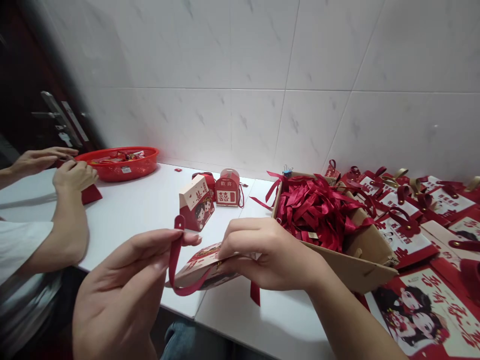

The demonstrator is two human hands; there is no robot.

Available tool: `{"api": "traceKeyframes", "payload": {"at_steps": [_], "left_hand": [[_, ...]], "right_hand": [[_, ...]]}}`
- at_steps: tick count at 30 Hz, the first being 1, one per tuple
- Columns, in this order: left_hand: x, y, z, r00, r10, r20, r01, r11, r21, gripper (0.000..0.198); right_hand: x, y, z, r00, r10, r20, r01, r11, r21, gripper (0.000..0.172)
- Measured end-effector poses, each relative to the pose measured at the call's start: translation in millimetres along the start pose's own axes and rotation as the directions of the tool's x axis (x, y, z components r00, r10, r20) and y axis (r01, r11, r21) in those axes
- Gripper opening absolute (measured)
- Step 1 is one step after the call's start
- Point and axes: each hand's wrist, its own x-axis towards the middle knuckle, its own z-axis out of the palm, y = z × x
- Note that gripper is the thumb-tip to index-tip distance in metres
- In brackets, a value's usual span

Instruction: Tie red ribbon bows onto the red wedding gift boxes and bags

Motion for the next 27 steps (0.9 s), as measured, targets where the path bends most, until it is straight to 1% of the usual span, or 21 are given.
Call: {"api": "traceKeyframes", "payload": {"at_steps": [2,4,6,8,11,15,17,21,25,27], "left_hand": [[-1,2,-2.4,0.998,-0.015,0.059,0.014,1.0,0.009,0.019],[3,0,-6.9,0.987,-0.028,0.157,0.019,0.998,0.062,0.021],[9,-4,-11.4,0.966,-0.055,0.252,0.025,0.992,0.121,0.019],[16,-8,-14.0,0.951,-0.06,0.304,0.013,0.988,0.153,0.015],[21,-11,-13.5,0.937,-0.086,0.339,0.027,0.984,0.175,0.01],[19,-8,-9.6,0.89,-0.23,0.392,0.167,0.968,0.19,0.01],[18,-6,-8.8,0.879,-0.264,0.397,0.204,0.961,0.188,0.011],[16,-7,-9.7,0.878,-0.263,0.401,0.206,0.962,0.179,0.012],[16,-8,-11.2,0.893,-0.187,0.409,0.134,0.979,0.154,0.01],[17,-7,-11.7,0.888,-0.152,0.433,0.099,0.985,0.142,0.01]], "right_hand": [[-1,-1,-1,0.999,-0.011,0.031,0.012,0.999,-0.04,0.008],[-1,-2,-2,0.998,-0.032,0.055,0.037,0.996,-0.076,0.011],[-1,-3,-4,0.997,-0.062,0.052,0.068,0.992,-0.108,0.012],[1,-4,-5,0.996,-0.088,0.027,0.091,0.986,-0.137,0.012],[2,-4,-6,0.993,-0.118,-0.003,0.116,0.981,-0.156,0.011],[3,-4,-5,0.992,-0.124,-0.019,0.12,0.983,-0.141,0.01],[2,-4,-5,0.992,-0.122,-0.031,0.117,0.984,-0.131,0.009],[2,-5,-5,0.992,-0.121,-0.038,0.116,0.986,-0.115,0.007],[3,-5,-5,0.993,-0.117,-0.036,0.112,0.987,-0.114,0.008],[3,-6,-5,0.992,-0.118,-0.043,0.113,0.987,-0.111,0.009]]}}
